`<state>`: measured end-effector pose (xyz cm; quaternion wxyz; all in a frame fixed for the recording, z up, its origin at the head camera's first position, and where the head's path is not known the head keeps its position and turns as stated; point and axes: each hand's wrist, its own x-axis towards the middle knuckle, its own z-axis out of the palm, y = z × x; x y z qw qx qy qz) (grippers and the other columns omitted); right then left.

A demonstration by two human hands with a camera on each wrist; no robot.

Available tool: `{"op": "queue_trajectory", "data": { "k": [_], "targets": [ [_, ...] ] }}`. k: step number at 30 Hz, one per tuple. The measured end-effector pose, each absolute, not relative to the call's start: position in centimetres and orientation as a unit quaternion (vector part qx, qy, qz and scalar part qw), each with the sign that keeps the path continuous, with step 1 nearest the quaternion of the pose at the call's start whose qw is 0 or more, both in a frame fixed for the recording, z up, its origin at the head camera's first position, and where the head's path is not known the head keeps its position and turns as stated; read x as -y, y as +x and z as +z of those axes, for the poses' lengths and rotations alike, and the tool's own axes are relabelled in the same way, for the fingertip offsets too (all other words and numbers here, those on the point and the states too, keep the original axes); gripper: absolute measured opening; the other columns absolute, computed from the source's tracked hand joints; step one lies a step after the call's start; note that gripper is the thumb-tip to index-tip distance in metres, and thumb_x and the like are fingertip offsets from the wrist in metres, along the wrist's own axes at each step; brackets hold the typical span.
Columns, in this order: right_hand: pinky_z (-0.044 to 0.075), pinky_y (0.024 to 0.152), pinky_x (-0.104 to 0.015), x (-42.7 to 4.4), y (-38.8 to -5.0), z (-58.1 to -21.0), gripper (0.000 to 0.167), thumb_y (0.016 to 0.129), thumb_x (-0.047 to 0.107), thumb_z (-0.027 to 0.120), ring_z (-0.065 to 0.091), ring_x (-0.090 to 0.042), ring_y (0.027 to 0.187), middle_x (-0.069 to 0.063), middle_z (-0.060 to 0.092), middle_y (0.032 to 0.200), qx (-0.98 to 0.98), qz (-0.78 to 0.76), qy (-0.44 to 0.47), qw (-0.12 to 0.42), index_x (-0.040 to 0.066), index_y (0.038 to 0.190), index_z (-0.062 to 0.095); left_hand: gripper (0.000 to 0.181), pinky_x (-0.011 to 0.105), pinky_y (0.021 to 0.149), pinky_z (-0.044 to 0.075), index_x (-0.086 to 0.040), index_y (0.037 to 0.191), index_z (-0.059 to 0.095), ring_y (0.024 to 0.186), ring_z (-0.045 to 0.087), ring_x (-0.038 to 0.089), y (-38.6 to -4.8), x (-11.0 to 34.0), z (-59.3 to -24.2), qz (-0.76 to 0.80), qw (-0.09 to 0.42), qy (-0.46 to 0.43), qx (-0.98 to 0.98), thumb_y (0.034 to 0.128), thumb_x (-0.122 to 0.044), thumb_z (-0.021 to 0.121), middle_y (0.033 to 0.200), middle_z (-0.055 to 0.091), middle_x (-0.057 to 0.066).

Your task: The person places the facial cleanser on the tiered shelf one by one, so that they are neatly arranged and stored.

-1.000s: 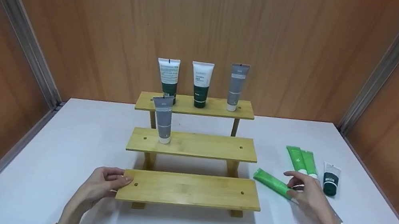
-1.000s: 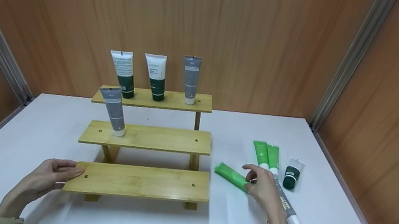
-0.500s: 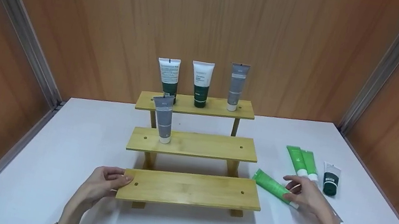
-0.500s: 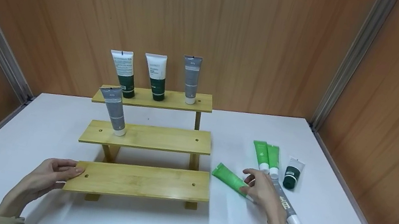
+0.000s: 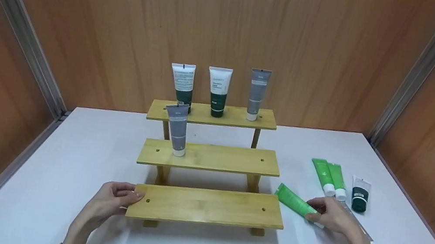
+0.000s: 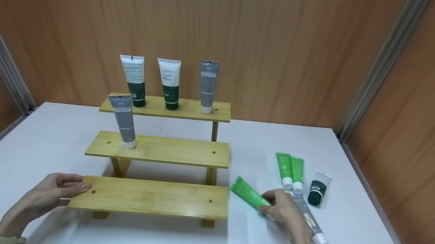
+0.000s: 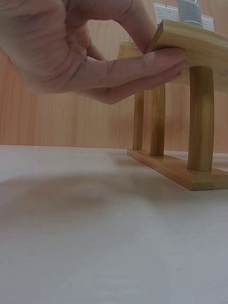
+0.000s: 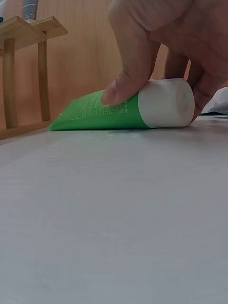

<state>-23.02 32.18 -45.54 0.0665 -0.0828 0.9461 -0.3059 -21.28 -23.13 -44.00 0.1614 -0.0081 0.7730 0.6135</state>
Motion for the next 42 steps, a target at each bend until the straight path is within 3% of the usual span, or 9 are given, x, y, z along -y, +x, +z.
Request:
{"op": "queue_trajectory", "data": {
  "k": [5, 15, 29, 42],
  "targets": [
    [0.05, 0.077, -0.031, -32.17, -22.99, -45.51, 0.043, 0.086, 0.017, 0.077, 0.062, -0.021, 0.092, -0.015, 0.072, 0.106, -0.945, -0.31, -0.081, 0.068, -0.006, 0.122, 0.067, 0.058, 0.026, 0.072, 0.063, 0.016, 0.133, 0.05, 0.08, 0.072, 0.011, -21.21, 23.0, -43.84, 0.61, 0.157, -0.012, -0.776, 0.0946, -0.022, 0.07, 0.093, 0.075, 0.0],
    [0.053, 0.079, -0.035, -31.84, -22.98, -45.47, 0.043, 0.086, 0.014, 0.075, 0.064, -0.023, 0.093, -0.016, 0.071, 0.106, -0.946, -0.311, -0.065, 0.063, -0.005, 0.123, 0.065, 0.056, 0.026, 0.072, 0.062, 0.016, 0.134, 0.05, 0.081, 0.071, 0.009, -21.22, 23.04, -43.91, 0.605, 0.154, -0.01, -0.781, 0.0956, -0.021, 0.069, 0.092, 0.074, -0.001],
    [0.046, 0.074, -0.026, -31.85, -22.96, -45.51, 0.042, 0.089, 0.005, 0.068, 0.057, -0.018, 0.088, -0.026, 0.069, 0.112, -0.936, -0.341, -0.075, 0.043, -0.012, 0.126, 0.061, 0.056, 0.026, 0.071, 0.063, 0.016, 0.133, 0.049, 0.078, 0.071, 0.009, -21.26, 23.04, -44.01, 0.607, 0.152, -0.012, -0.78, 0.095, -0.02, 0.07, 0.089, 0.073, -0.002],
    [0.04, 0.071, -0.025, -31.28, -23.14, -44.98, 0.041, 0.092, 0.003, 0.064, 0.05, -0.02, 0.086, -0.016, 0.063, 0.099, -0.925, -0.375, -0.057, 0.027, -0.014, 0.129, 0.057, 0.057, 0.027, 0.073, 0.063, 0.016, 0.133, 0.049, 0.079, 0.071, 0.011, -21.19, 22.96, -44.02, 0.603, 0.148, -0.028, -0.784, 0.0946, -0.02, 0.07, 0.093, 0.074, 0.001]
  ]
}}
